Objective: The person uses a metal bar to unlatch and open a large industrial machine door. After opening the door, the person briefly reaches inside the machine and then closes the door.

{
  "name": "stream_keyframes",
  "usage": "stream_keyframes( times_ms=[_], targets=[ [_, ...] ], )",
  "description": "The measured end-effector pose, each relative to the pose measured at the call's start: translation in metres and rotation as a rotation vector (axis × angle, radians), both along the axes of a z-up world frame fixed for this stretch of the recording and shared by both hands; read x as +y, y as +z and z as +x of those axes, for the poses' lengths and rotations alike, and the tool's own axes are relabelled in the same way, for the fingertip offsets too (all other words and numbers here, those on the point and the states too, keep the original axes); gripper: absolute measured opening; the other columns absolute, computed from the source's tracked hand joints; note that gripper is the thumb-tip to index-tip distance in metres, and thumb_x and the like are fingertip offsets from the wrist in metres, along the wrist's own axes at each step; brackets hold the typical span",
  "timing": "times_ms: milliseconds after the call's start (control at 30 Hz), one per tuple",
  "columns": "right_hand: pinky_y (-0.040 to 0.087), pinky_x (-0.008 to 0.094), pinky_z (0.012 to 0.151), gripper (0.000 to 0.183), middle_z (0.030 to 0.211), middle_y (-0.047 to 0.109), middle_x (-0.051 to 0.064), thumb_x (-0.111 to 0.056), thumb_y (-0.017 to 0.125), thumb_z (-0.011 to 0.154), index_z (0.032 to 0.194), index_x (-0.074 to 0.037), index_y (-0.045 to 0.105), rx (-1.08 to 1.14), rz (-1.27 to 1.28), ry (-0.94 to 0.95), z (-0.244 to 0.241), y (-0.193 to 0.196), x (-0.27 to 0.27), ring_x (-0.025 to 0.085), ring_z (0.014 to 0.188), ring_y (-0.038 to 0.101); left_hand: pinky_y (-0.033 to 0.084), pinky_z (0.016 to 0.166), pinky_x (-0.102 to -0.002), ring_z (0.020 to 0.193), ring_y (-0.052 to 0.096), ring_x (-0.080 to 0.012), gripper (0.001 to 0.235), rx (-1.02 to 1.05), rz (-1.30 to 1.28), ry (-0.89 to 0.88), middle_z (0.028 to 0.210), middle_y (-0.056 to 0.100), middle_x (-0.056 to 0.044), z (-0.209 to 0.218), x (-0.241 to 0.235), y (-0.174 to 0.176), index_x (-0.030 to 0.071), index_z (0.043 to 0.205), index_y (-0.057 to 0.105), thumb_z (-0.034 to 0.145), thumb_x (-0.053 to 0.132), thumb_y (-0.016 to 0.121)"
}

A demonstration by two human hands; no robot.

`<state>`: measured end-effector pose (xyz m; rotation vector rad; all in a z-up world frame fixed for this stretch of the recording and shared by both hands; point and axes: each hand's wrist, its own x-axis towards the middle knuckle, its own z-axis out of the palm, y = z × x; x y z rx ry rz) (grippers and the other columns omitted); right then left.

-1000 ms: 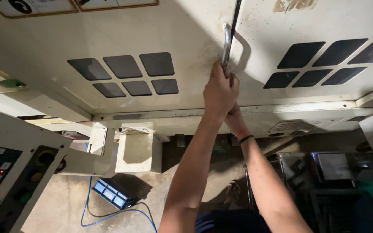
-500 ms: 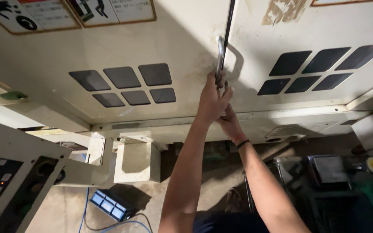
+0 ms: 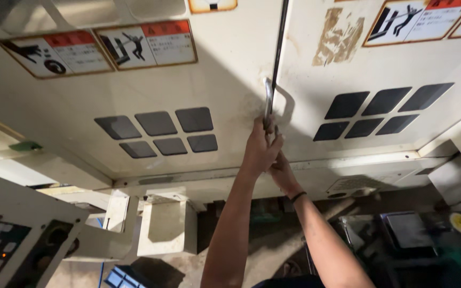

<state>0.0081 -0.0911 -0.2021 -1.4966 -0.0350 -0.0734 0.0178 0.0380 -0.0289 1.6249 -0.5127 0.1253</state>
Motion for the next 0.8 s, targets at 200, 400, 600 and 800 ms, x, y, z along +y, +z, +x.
stream_keyframes(
  times_ms=[200, 400, 600, 800],
  targets=[
    [0.055, 0.036, 0.092, 0.074, 0.147, 0.056, 0.01, 0.006, 0.062, 0.093, 0.16, -0.011, 0.035, -0.078, -0.034, -0.02, 0.004, -0.015, -0.001, 0.02, 0.119, 0.06, 0.053, 0.081, -0.031, 0.091, 0.058, -0.0142, 0.057, -0.124, -0.068, 0.0, 0.104, 0.056, -0.005, 0.004, -0.004, -0.01, 0.0, 0.142, 0.046, 0.091, 0.007, 0.073],
    [0.054, 0.037, 0.098, 0.082, 0.16, 0.042, 0.006, 0.007, 0.061, 0.092, 0.162, -0.014, 0.025, -0.134, 0.04, 0.026, 0.001, -0.012, -0.001, 0.019, 0.134, 0.052, 0.052, 0.065, -0.03, 0.075, 0.052, -0.0135, 0.061, 0.083, -0.017, 0.002, 0.1, 0.055, -0.005, 0.005, -0.005, -0.012, 0.002, 0.142, 0.044, 0.089, 0.01, 0.073],
    [0.052, 0.036, 0.102, 0.079, 0.161, 0.041, 0.005, 0.005, 0.06, 0.097, 0.164, -0.017, 0.023, -0.098, -0.06, 0.027, 0.002, -0.013, -0.004, 0.019, 0.139, 0.05, 0.051, 0.068, -0.028, 0.079, 0.055, -0.0101, 0.057, -0.101, -0.086, 0.008, 0.104, 0.057, -0.005, 0.007, -0.007, -0.015, -0.001, 0.142, 0.043, 0.094, 0.008, 0.073],
    [0.053, 0.036, 0.094, 0.083, 0.155, 0.049, 0.009, 0.004, 0.063, 0.094, 0.165, -0.018, 0.026, -0.086, -0.006, 0.047, 0.004, -0.024, -0.009, 0.02, 0.128, 0.056, 0.048, 0.06, -0.026, 0.067, 0.051, -0.0089, 0.054, -0.046, -0.068, 0.035, 0.095, 0.053, -0.003, 0.005, -0.01, -0.019, 0.0, 0.137, 0.045, 0.092, 0.009, 0.073]
  ],
)
